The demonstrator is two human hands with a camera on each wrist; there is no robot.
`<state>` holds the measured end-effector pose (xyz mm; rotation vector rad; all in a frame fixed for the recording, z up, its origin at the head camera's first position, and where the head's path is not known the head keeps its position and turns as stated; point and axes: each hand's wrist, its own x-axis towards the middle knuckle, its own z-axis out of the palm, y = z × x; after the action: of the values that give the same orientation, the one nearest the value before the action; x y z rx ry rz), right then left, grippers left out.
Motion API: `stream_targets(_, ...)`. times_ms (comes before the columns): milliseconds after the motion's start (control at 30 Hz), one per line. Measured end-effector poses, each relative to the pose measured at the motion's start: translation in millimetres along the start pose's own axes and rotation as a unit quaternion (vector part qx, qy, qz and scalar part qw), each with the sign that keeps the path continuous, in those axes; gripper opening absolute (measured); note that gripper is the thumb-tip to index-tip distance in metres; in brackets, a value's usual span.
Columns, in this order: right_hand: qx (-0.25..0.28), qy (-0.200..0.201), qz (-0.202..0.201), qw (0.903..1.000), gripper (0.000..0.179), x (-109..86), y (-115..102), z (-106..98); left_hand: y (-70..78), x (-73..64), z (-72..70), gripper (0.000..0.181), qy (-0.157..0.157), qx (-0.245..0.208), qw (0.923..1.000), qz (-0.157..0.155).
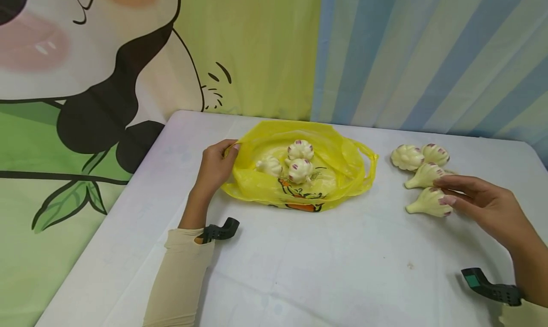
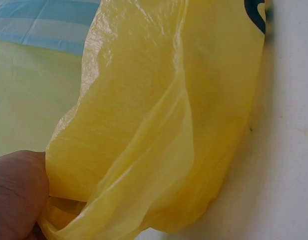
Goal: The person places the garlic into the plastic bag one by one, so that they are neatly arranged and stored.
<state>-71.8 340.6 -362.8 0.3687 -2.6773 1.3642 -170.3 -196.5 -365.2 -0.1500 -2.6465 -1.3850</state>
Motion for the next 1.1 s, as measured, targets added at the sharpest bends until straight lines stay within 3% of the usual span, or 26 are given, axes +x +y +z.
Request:
stream_targets(300, 0.011, -0.025, 0.016, 0.9995, 0.038, -0.6, 11.3, 6.3, -0.4, -0.5, -0.2, 0.037, -0.001, 0.000, 1.0000, 0.002)
stream_targets(633, 0.008, -0.100, 0.010, 0.9949, 0.051, 0.7, 19.6, 11.2, -1.4, -0.8, -0.4, 0.037, 0.002, -0.001, 1.0000, 0.000)
stream_targets(867, -0.008, -0.102, 0.051, 0.9934, 0.050, -1.3, 20.7, 12.1, -0.6, -0.5, -1.4, 0.036, 0.002, -0.005, 1.0000, 0.005)
stream_targets(1100, -0.015, -0.097, 0.055, 0.9937, 0.046, -1.7, 19.6, 13.6, 0.7, -0.5, -1.5, 0.037, 0.001, 0.000, 1.0000, 0.001)
